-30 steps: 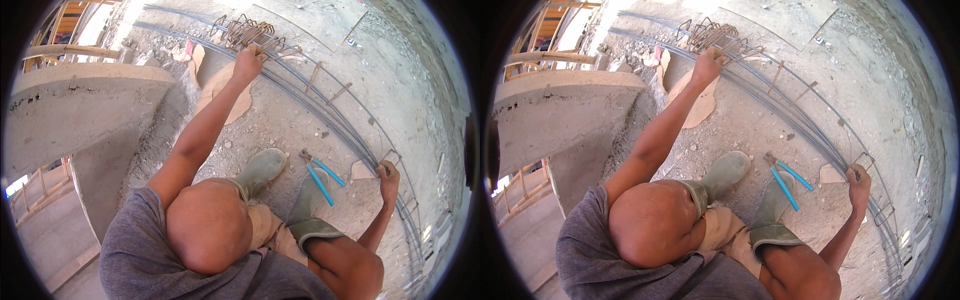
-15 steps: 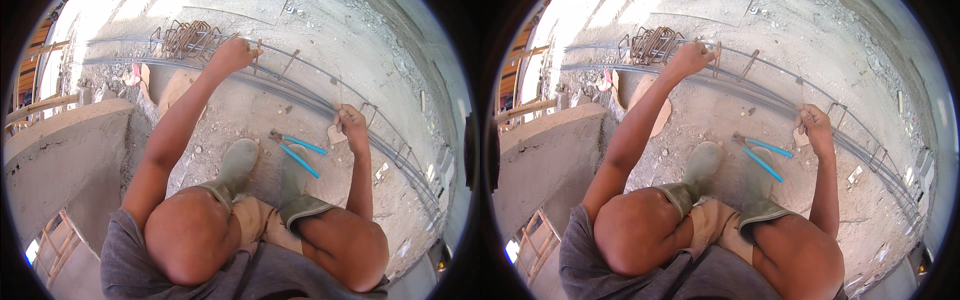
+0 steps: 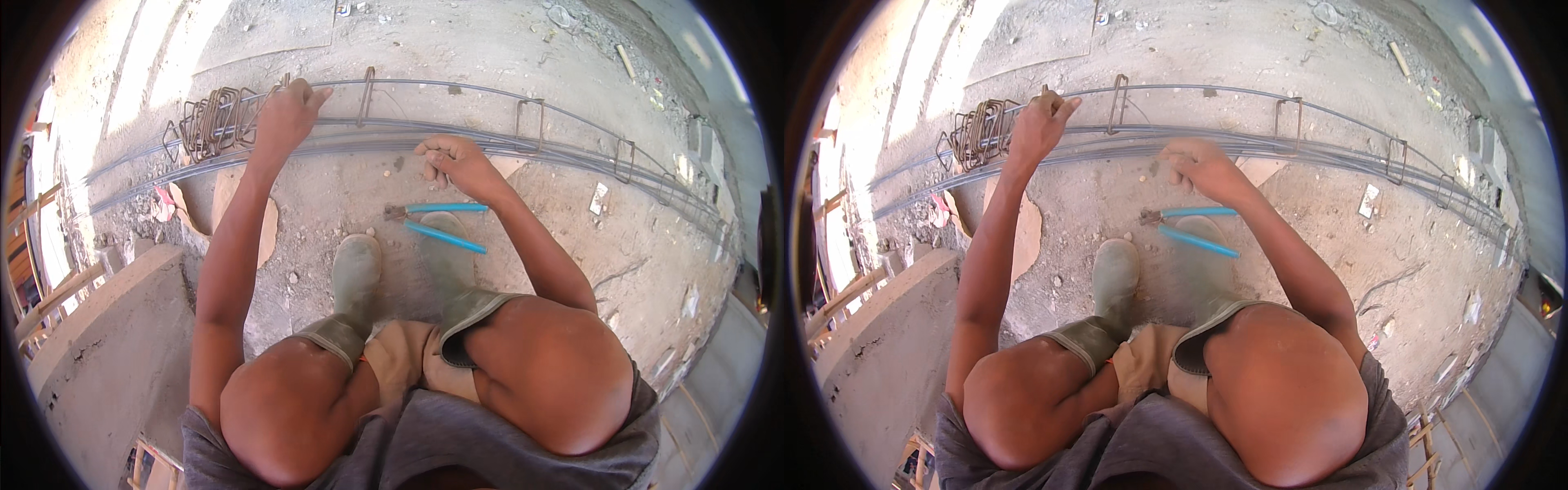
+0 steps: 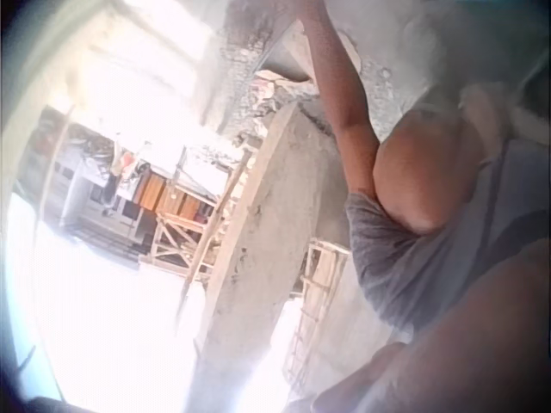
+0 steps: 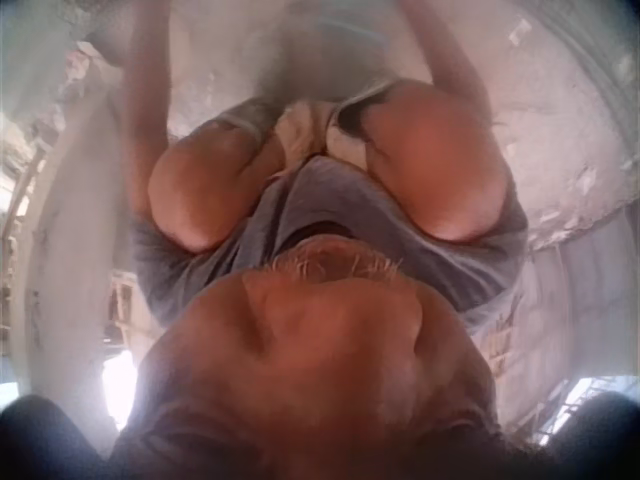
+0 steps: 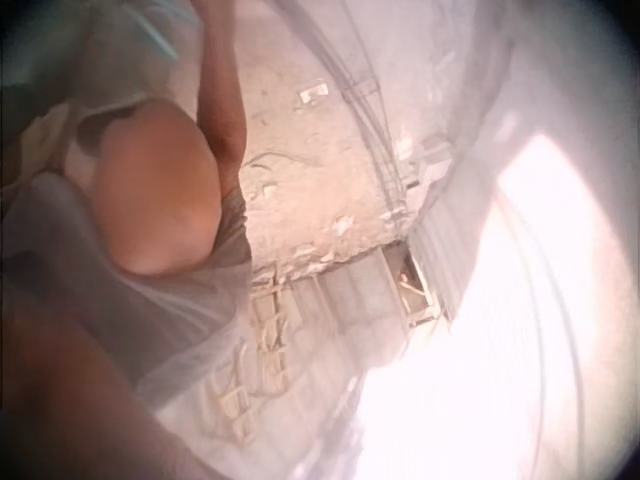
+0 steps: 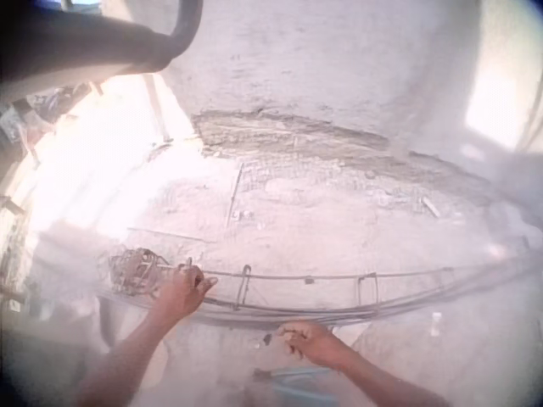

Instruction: The person assembles a steel reinforcement cage by wrapping and twisting wire around rebar intersections using pliers and their hands.

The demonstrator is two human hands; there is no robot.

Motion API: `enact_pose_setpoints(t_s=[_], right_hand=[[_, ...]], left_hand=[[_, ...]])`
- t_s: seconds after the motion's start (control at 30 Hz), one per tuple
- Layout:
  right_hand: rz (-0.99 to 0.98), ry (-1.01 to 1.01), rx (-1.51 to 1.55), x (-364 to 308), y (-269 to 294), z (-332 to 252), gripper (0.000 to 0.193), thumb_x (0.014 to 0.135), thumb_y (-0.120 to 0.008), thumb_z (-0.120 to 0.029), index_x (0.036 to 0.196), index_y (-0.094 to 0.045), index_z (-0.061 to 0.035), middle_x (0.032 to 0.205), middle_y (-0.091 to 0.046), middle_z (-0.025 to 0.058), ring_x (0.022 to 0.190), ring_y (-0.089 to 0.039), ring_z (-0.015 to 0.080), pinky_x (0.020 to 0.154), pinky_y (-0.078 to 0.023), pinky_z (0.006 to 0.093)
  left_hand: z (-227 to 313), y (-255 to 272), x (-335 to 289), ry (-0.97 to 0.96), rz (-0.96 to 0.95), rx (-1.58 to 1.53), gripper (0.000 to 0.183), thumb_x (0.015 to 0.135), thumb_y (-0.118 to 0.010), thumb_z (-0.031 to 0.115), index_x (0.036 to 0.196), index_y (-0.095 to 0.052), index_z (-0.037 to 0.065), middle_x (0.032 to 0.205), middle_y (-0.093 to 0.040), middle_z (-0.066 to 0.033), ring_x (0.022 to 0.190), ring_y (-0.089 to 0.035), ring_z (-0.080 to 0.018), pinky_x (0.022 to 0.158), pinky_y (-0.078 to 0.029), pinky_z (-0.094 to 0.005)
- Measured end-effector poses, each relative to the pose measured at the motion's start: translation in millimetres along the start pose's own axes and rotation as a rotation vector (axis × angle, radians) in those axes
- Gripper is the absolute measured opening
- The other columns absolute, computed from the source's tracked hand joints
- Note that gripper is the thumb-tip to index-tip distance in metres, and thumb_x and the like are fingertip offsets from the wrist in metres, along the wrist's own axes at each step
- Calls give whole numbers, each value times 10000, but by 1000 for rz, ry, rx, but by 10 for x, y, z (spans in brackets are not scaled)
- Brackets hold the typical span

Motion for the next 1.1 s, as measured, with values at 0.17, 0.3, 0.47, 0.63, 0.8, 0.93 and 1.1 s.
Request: enact_pose_setpoints(t_s=[0.17, 0.3, 0.47, 0.63, 0.8, 0.93, 1.1], right_hand=[[28, 12, 49, -81, 7, 77, 235, 985, -508, -123, 1138, -627, 10, 758, -630, 49, 620, -539, 98, 582, -440, 249], [17, -3, 58, -96, 20, 50, 255, 973, -495, -107, 1137, -619, 45, 784, -641, 75, 644, -542, 116, 612, -464, 262], [33, -5, 58, -166, 69, 89, 256, 972, -498, -107, 1134, -617, 52, 779, -639, 72, 646, -543, 118, 617, -469, 262], [24, 24, 38, -141, 53, 98, 261, 965, -505, -117, 1129, -622, 49, 774, -636, 65, 643, -540, 114, 606, -468, 266], [120, 40, -44, -88, 228, 87, 265, 967, -511, -139, 1130, -633, 30, 760, -624, 48, 624, -528, 101, 586, -460, 264], [183, 125, -51, 152, 450, -22, 257, 973, -509, -144, 1131, -636, 14, 753, -614, 41, 599, -514, 90, 567, -446, 258], [233, 126, -55, 385, 567, -105, 264, 972, -506, -136, 1163, -614, 12, 728, -609, 49, 556, -492, 90, 533, -425, 252]], left_hand=[[73, -699, 206, -167, -107, 0, 372, 882, -624, 383, 878, -686, 16, 796, -677, -229, 775, -667, -409, 702, -526, -489], [-34, -997, 368, -244, -155, 33, 374, 890, -606, 380, 875, -686, 15, 811, -679, -222, 775, -667, -385, 715, -523, -472], [56, -971, 405, -332, -342, -68, 382, 924, -554, 356, 881, -672, -5, 843, -677, -212, 775, -658, -344, 739, -508, -450], [35, -947, 441, -362, -487, -128, 396, 958, -502, 331, 888, -657, -26, 876, -675, -201, 776, -650, -303, 763, -493, -427], [115, -781, 318, -259, -351, -250, 414, 959, -524, 373, 896, -625, -23, 817, -646, -193, 741, -614, -291, 756, -483, -413], [-81, -652, 406, -174, -287, -161, 395, 936, -585, 391, 906, -609, -3, 771, -649, -180, 768, -635, -336, 749, -491, -418], [93, -414, 332, -155, -25, 117, 400, 904, -643, 369, 1177, -566, 87, 908, -678, -155, 871, -663, -354, 772, -508, -438]])
Point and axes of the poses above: each hand's wrist, its own x-axis towards the middle knuckle, its own y-axis out of the back of the hand, z = x × y, the point moved 6 cm from there along x, towards the middle knuckle
